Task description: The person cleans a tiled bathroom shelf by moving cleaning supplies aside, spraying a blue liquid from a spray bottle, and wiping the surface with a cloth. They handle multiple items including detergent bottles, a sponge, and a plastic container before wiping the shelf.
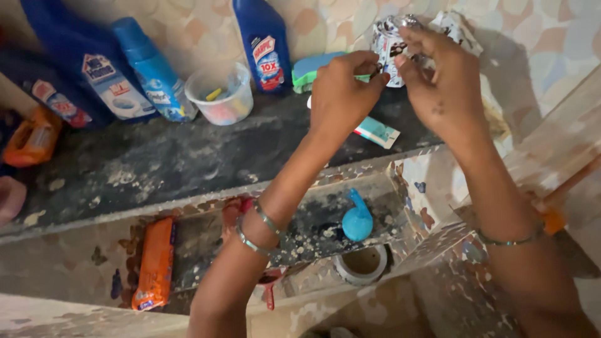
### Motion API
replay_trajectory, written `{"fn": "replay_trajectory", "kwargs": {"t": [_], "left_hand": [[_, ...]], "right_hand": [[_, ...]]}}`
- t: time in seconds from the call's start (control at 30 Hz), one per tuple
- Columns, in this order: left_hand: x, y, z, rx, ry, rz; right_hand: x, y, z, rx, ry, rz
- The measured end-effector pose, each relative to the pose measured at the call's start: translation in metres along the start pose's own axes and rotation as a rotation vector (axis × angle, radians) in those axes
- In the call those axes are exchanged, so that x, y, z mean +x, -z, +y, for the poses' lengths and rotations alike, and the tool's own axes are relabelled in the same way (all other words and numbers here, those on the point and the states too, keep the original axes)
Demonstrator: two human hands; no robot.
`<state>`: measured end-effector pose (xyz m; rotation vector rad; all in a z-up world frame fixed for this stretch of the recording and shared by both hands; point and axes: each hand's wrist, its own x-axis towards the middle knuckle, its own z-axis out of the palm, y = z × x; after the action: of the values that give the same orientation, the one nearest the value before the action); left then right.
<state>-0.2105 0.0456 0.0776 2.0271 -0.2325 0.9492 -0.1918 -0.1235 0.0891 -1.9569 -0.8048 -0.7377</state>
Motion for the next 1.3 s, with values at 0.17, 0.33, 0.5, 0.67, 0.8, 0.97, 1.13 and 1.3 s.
{"fn": "replay_trajectory", "kwargs": {"t": [0.17,0.33,0.5,0.67,0.8,0.97,1.13,1.3], "left_hand": [[-0.038,0.041,0.020,-0.211,0.029,-0.001],[-0.073,0.082,0.035,-0.207,0.077,0.020],[-0.120,0.113,0.039,-0.315,0.264,-0.017],[-0.196,0.125,0.033,-0.299,0.350,0.078],[-0.255,0.125,0.010,-0.174,0.388,0.180],[-0.314,0.136,-0.041,-0.191,0.709,0.193],[-0.359,0.158,-0.092,-0.092,0.803,0.162],[-0.382,0.186,-0.148,0.050,0.774,0.199]], "right_hand": [[-0.031,0.000,-0.054,0.176,0.025,-0.023],[-0.060,-0.003,-0.088,0.398,-0.068,-0.103],[-0.093,-0.008,-0.110,0.356,-0.202,-0.232],[-0.148,-0.039,-0.112,0.515,-0.333,-0.391],[-0.200,-0.092,-0.093,0.628,-0.452,-0.512],[-0.267,-0.163,-0.077,0.684,-0.515,-0.645],[-0.308,-0.228,-0.069,0.674,-0.563,-0.772],[-0.329,-0.293,-0.072,0.627,-0.518,-0.842]]}}
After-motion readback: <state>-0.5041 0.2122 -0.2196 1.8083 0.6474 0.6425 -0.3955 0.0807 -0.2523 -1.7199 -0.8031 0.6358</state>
